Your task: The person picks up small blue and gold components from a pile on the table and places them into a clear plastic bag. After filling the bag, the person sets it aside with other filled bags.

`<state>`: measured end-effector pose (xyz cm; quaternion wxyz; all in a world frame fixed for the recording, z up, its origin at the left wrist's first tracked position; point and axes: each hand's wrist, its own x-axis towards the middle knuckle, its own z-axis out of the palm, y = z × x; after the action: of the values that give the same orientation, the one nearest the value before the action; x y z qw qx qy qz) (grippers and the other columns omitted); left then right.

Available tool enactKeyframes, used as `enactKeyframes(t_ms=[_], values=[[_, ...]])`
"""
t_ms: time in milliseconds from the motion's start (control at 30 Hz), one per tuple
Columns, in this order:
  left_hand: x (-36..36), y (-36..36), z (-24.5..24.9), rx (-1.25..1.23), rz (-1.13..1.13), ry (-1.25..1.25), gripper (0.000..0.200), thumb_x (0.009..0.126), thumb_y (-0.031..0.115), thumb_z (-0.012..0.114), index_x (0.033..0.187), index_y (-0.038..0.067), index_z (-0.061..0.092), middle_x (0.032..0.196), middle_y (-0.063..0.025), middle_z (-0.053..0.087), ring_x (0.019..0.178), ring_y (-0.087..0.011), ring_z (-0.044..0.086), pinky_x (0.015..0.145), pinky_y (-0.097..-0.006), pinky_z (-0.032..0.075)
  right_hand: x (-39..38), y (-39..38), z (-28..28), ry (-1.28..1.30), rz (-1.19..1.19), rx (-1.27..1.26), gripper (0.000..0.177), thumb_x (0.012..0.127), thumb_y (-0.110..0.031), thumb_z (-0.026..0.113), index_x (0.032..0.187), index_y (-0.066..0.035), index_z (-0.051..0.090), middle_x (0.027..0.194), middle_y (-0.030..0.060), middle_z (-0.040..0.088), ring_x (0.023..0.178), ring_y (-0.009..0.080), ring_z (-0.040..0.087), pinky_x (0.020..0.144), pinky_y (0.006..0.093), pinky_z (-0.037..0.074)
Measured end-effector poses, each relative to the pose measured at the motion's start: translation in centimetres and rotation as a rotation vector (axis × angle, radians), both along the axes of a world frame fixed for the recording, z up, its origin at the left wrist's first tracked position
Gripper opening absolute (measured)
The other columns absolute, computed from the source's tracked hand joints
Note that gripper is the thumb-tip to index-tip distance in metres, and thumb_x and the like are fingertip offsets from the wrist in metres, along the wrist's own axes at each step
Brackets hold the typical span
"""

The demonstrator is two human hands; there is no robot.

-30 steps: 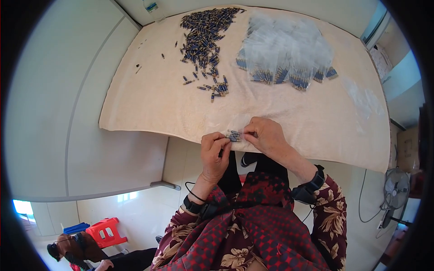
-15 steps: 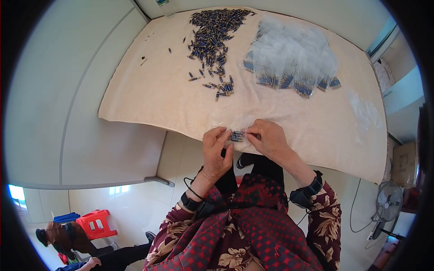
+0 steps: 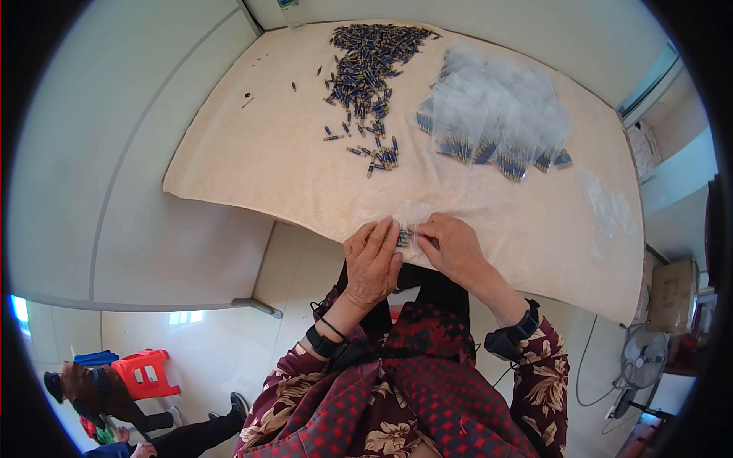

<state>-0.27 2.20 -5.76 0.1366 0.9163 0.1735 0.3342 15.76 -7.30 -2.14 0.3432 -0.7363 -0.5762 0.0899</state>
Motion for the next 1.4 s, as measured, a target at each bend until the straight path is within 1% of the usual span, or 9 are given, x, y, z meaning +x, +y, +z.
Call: enactKeyframes(t_ms=[167,300,433,667,800,933,1100,1200,1400], values=[[0.1,0.1,-0.1,-0.025,-0.009,-0.041,0.043,0.082,0.015,0.058,0.123,0.002,0.057,0.128,-0.0116,0.055,0.113,-0.0301,0.050,0.094,-0.0402,0.034,1.1,0.6,2.1,0.072,-0.008,-0.063,0.010,0.079,-0.016,0.065,0.083,-0.007,0.069,0.072,0.0102,0.061,0.067,0.0289,0.061,0.060,0.0375,0.047],[-0.1,0.4,-0.1,-0.053,-0.026,-0.047,0.043,0.082,0.016,0.059,0.122,0.002,0.057,0.127,-0.0113,0.055,0.112,-0.0301,0.050,0.093,-0.0400,0.034,1.7,3.5,4.8,0.124,-0.144,-0.012,0.010,0.079,-0.017,0.065,0.081,-0.007,0.069,0.073,0.0101,0.064,0.067,0.0288,0.062,0.061,0.0370,0.048],[-0.2,0.6,0.0,-0.069,-0.042,-0.054,0.045,0.080,0.016,0.061,0.123,0.002,0.056,0.128,-0.0108,0.053,0.111,-0.0304,0.050,0.093,-0.0400,0.036,4.0,7.7,2.6,-0.034,-0.125,0.061,0.011,0.079,-0.013,0.067,0.084,-0.004,0.069,0.073,0.0103,0.066,0.059,0.0239,0.061,0.057,0.0325,0.048],[-0.3,0.5,0.1,-0.092,-0.035,-0.072,0.045,0.079,0.015,0.061,0.121,0.002,0.057,0.127,-0.0111,0.054,0.110,-0.0309,0.051,0.092,-0.0399,0.036,4.9,12.2,-0.5,-0.168,-0.164,0.017,0.016,0.075,-0.018,0.069,0.078,-0.002,0.066,0.072,0.0134,0.065,0.067,0.0293,0.063,0.062,0.0381,0.050],[-0.3,0.5,0.2,-0.095,-0.030,-0.070,0.044,0.079,0.014,0.061,0.121,0.002,0.058,0.126,-0.0110,0.055,0.110,-0.0311,0.051,0.092,-0.0401,0.036,4.6,12.6,-0.2,-0.262,-0.196,-0.060,0.019,0.073,-0.019,0.071,0.075,-0.001,0.065,0.071,0.0143,0.064,0.069,0.0317,0.063,0.064,0.0395,0.050],[-0.3,0.4,0.2,-0.090,-0.025,-0.066,0.045,0.078,0.015,0.061,0.121,0.002,0.058,0.126,-0.0108,0.055,0.110,-0.0309,0.051,0.092,-0.0403,0.036,4.8,12.6,-0.5,-0.201,-0.185,-0.064,0.021,0.071,-0.021,0.073,0.077,-0.003,0.064,0.076,0.0162,0.064,0.075,0.0338,0.062,0.069,0.0422,0.050],[-0.2,0.4,0.2,-0.075,-0.023,-0.062,0.047,0.078,0.015,0.064,0.122,0.002,0.056,0.127,-0.0114,0.053,0.111,-0.0307,0.050,0.093,-0.0403,0.037,5.2,12.1,-1.3,-0.159,-0.190,-0.035,0.020,0.071,-0.020,0.072,0.077,-0.003,0.064,0.076,0.0160,0.064,0.076,0.0335,0.062,0.069,0.0425,0.050],[-0.2,0.3,0.4,-0.073,-0.022,-0.068,0.046,0.077,0.014,0.064,0.121,0.003,0.057,0.126,-0.0118,0.053,0.111,-0.0307,0.050,0.092,-0.0406,0.037,5.5,11.9,-1.6,-0.121,-0.158,0.052,0.017,0.071,-0.015,0.070,0.077,0.001,0.066,0.071,0.0154,0.065,0.067,0.0285,0.064,0.063,0.0356,0.051],[0.0,1.2,1.9,-0.157,-0.064,-0.093,0.040,0.075,0.010,0.065,0.114,0.003,0.060,0.117,-0.0123,0.057,0.104,-0.0316,0.051,0.087,-0.0418,0.039,6.5,10.6,-0.7,0.102,-0.158,-0.007,0.015,0.074,-0.011,0.067,0.081,0.002,0.067,0.068,0.0119,0.066,0.058,0.0190,0.063,0.057,0.0298,0.051]])
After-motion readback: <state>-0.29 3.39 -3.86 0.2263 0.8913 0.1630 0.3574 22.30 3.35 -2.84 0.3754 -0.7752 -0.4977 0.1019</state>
